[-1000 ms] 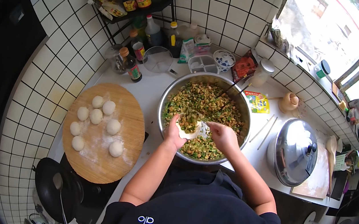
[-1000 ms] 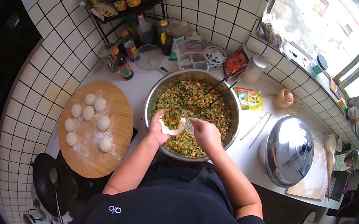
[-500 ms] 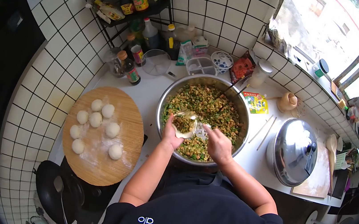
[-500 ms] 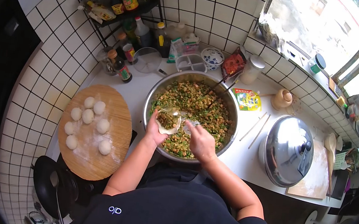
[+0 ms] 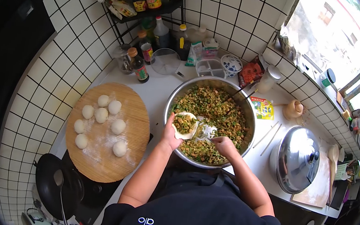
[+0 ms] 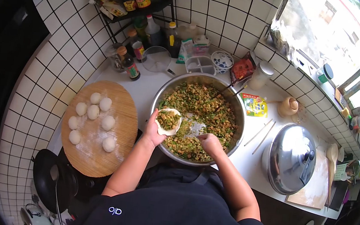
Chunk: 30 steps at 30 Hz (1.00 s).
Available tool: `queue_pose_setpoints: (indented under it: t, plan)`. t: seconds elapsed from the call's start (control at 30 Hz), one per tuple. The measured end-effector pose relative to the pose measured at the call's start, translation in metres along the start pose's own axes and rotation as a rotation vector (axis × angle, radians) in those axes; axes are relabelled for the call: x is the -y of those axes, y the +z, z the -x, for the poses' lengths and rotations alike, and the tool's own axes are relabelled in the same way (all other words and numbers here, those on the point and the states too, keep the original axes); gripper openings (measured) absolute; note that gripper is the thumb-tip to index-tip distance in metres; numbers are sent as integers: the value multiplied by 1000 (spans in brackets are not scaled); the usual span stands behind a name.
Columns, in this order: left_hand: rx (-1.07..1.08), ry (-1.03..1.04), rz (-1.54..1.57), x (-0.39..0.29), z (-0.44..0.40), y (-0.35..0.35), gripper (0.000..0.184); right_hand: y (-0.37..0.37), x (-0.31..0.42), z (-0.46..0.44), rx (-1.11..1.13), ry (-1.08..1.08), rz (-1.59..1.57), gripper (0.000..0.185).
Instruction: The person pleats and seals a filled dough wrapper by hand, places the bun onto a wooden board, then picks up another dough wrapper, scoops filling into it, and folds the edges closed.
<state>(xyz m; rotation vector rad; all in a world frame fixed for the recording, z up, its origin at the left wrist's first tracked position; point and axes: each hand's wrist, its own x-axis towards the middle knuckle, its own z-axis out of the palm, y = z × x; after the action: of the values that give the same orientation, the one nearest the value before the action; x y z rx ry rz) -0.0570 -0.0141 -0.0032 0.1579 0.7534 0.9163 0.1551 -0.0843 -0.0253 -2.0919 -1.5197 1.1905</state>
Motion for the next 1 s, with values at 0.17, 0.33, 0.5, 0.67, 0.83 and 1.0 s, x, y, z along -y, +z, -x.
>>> queue_pose_setpoints:
  t: [0.17,0.33,0.5,0.67,0.83,1.0]
  plan:
    - [27,-17,15,4,-13,-11,51,-38,28,22,-67,-23,-401,26]
    - [50,-55,22,11,-14,7,49,-27,52,45,-357,-413,-138,29]
    - [100,-106,26,11,-19,11,48,1,43,53,-584,-676,430,45]
    - [50,-75,28,8,-16,11,53,-21,43,51,-689,-542,204,34]
    - [85,-61,23,3,-12,8,52,7,-30,10,-376,-319,651,24]
    - [155,-50,-5,2,1,20,52,-2,29,15,-408,-474,-127,42]
